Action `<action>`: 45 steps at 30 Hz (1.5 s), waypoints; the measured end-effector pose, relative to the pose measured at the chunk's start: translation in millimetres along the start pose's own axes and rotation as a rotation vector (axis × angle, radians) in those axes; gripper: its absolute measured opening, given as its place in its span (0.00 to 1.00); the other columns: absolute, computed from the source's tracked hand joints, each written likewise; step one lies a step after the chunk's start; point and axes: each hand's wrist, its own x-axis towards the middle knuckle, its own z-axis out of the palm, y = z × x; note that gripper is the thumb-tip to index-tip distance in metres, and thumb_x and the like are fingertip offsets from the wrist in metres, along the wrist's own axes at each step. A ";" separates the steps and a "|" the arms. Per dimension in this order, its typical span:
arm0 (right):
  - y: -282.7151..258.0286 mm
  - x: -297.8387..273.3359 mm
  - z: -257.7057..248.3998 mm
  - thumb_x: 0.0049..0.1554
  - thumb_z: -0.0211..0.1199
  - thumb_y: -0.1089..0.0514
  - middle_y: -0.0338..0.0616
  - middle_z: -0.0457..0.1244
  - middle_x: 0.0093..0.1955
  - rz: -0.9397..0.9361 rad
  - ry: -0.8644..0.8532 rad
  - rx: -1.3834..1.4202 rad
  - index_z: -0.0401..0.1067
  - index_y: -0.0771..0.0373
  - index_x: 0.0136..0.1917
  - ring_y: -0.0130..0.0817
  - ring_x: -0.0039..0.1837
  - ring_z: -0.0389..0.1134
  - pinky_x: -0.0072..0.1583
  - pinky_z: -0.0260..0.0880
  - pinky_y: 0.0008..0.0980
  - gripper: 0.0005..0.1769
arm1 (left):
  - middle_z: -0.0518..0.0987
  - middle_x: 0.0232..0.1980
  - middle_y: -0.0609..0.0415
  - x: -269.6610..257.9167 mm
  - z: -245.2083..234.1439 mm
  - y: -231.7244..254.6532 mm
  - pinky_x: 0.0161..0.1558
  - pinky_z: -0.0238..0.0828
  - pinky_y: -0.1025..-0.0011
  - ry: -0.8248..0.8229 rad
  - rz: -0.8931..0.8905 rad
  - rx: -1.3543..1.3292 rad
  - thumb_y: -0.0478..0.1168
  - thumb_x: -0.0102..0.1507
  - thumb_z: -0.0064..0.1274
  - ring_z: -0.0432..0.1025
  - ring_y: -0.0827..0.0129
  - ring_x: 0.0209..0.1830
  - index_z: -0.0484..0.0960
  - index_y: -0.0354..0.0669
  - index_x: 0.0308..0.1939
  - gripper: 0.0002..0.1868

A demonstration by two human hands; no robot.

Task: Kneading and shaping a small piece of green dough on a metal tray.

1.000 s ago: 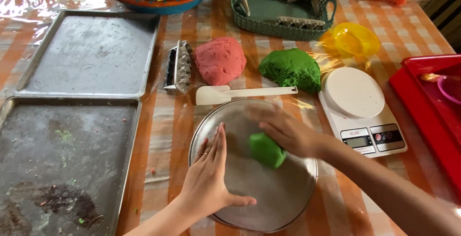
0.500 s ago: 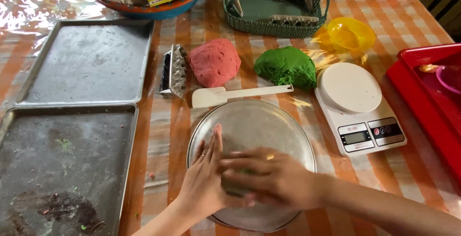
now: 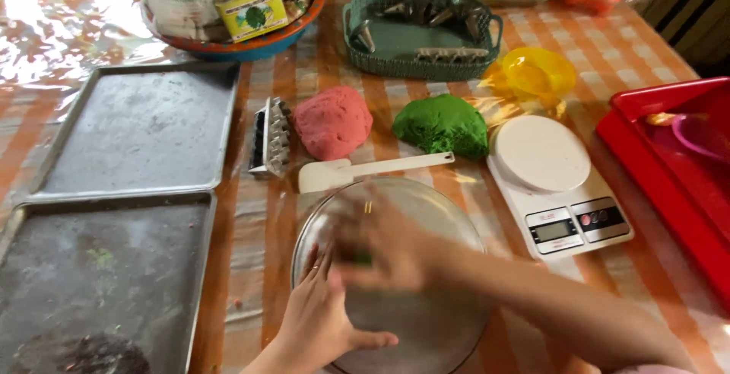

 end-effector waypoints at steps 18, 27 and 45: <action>31.0 -11.4 -18.0 0.62 0.45 0.30 0.54 0.60 0.74 0.260 0.014 0.001 0.74 0.55 0.67 0.56 0.78 0.54 0.71 0.42 0.59 0.36 | 0.26 0.85 0.34 4.1 3.4 -13.1 0.76 0.17 0.50 -0.430 -0.138 -0.093 0.75 0.47 0.85 0.21 0.50 0.85 0.26 0.29 0.79 0.92; -42.8 -67.7 3.4 0.72 0.53 0.52 0.39 0.67 0.68 -0.186 0.161 -0.052 0.76 0.54 0.59 0.46 0.70 0.68 0.64 0.65 0.42 0.12 | 0.36 0.88 0.50 -36.9 39.9 -87.1 0.79 0.29 0.73 -0.104 0.366 0.895 0.48 0.58 0.22 0.31 0.64 0.87 0.34 0.38 0.84 0.49; -51.3 -57.8 12.8 0.69 0.54 0.52 0.52 0.61 0.73 -0.060 0.138 -0.236 0.69 0.60 0.70 0.57 0.71 0.63 0.67 0.62 0.55 0.20 | 0.49 0.86 0.48 -29.9 21.6 -69.2 0.77 0.43 0.67 0.163 0.184 0.668 0.42 0.66 0.22 0.44 0.64 0.85 0.49 0.39 0.81 0.37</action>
